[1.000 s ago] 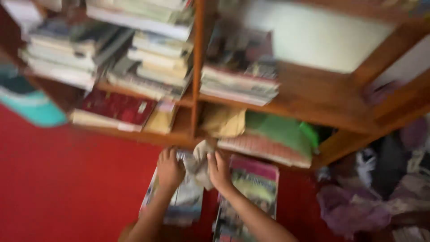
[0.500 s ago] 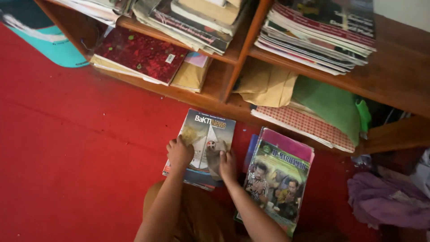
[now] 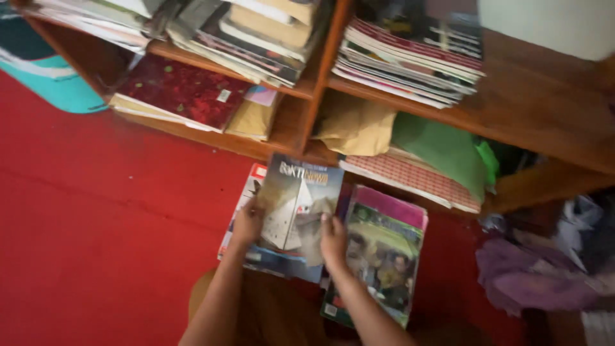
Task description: Cleaning and organizing a stack of magazines on a library shelf using a cloth.
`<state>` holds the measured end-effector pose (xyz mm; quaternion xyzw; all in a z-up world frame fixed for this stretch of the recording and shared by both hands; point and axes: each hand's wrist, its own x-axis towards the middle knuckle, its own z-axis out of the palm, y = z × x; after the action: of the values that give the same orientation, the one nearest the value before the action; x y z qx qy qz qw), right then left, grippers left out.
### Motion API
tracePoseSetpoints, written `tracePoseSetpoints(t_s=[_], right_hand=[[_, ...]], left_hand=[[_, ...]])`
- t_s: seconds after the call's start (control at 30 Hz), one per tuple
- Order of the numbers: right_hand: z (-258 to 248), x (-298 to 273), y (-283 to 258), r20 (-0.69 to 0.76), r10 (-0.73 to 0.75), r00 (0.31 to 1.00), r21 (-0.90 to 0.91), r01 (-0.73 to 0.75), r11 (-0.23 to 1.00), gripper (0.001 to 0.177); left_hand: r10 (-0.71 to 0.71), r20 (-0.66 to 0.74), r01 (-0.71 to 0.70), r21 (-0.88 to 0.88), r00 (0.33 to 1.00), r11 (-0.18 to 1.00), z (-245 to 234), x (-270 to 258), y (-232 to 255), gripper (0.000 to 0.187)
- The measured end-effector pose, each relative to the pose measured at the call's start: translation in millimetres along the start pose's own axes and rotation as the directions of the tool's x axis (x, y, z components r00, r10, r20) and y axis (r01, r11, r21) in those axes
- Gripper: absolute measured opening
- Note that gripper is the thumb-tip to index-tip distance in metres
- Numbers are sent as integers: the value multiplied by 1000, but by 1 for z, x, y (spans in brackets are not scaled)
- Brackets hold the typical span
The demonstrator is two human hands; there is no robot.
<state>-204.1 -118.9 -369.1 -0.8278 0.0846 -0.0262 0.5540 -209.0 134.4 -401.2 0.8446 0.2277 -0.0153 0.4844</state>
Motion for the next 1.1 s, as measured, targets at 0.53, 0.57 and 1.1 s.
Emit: tracePoseSetpoints(t_s=[0.53, 0.57, 1.1], right_hand=[[-236, -15, -44, -282, 105, 954, 216, -43, 975, 54], [-229, -23, -52, -224, 37, 974, 53, -26, 998, 59], [-144, 67, 46, 35, -356, 934, -879, 199, 433, 79]], left_hand=[[34, 186, -39, 24, 982, 999, 203, -95, 68, 54], [-5, 178, -9, 80, 984, 997, 197, -100, 72, 48], [40, 230, -67, 112, 972, 991, 166, -117, 112, 70]])
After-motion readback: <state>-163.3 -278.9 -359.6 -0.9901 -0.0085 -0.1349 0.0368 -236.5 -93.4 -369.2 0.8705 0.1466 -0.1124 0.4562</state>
